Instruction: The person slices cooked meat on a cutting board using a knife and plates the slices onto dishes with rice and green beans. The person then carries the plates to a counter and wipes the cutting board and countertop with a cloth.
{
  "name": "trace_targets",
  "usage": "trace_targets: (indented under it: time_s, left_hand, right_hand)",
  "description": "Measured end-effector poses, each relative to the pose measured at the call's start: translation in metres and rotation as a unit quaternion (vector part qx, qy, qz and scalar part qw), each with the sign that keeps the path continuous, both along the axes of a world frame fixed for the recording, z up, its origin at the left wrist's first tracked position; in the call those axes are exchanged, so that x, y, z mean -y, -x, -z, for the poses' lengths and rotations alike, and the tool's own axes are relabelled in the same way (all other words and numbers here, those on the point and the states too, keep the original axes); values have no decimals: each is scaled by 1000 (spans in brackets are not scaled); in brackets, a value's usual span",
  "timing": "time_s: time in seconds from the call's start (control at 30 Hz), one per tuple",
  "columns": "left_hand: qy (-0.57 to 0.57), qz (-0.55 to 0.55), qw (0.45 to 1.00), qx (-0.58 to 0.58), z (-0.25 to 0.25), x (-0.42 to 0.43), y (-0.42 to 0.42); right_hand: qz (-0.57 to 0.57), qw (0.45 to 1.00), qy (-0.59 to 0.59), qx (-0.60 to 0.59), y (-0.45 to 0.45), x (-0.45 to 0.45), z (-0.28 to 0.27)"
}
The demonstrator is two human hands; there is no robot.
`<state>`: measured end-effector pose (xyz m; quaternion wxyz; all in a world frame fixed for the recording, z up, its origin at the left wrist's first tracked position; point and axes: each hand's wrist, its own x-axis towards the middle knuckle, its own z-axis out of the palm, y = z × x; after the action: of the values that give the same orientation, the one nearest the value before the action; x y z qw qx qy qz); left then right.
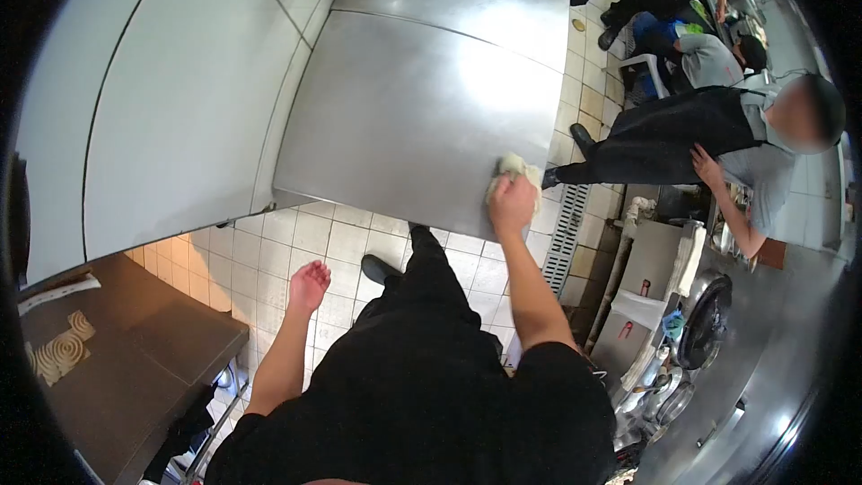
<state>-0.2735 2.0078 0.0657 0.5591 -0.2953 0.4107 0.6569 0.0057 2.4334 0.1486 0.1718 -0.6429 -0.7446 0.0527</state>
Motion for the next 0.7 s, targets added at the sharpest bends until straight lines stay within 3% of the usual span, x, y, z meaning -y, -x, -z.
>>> trace_targets:
  time_s: [0.07,0.1,0.2,0.23,0.27,0.37,0.47,0.57,0.63,0.67,0.7]
  left_hand:
    - [38,13,999,-4,-2,8,-10]
    - [53,20,998,-13,-7,9,-12]
    - [76,27,996,-36,-16,14,-14]
    - [80,25,996,-41,-16,13,-14]
    - [89,24,995,-43,-18,10,-14]
    - [101,23,994,-35,-23,6,-19]
    - [113,46,992,-45,-30,-5,-18]
    - [97,45,993,-39,-25,-9,-12]
    - [87,49,994,-34,-25,-10,-10]
    - [81,56,995,-35,-25,-10,-10]
    - [75,62,995,-37,-26,-10,-10]
  right_hand:
    - [24,998,-63,20,16,-38,11]
    - [95,980,-132,112,31,-66,10]
    - [91,988,-126,13,43,-195,27]
    - [68,994,-64,-53,48,-234,23]
    - [92,991,71,-69,60,-261,0]
    - [149,979,109,-89,54,-357,37]
    - [243,874,245,-341,50,-331,-2]
    - [211,835,286,-419,1,-285,36]
    - [152,904,250,-312,-36,-205,47]
    - [95,949,175,-244,-45,-153,41]
    - [112,954,220,-172,-60,-110,39]
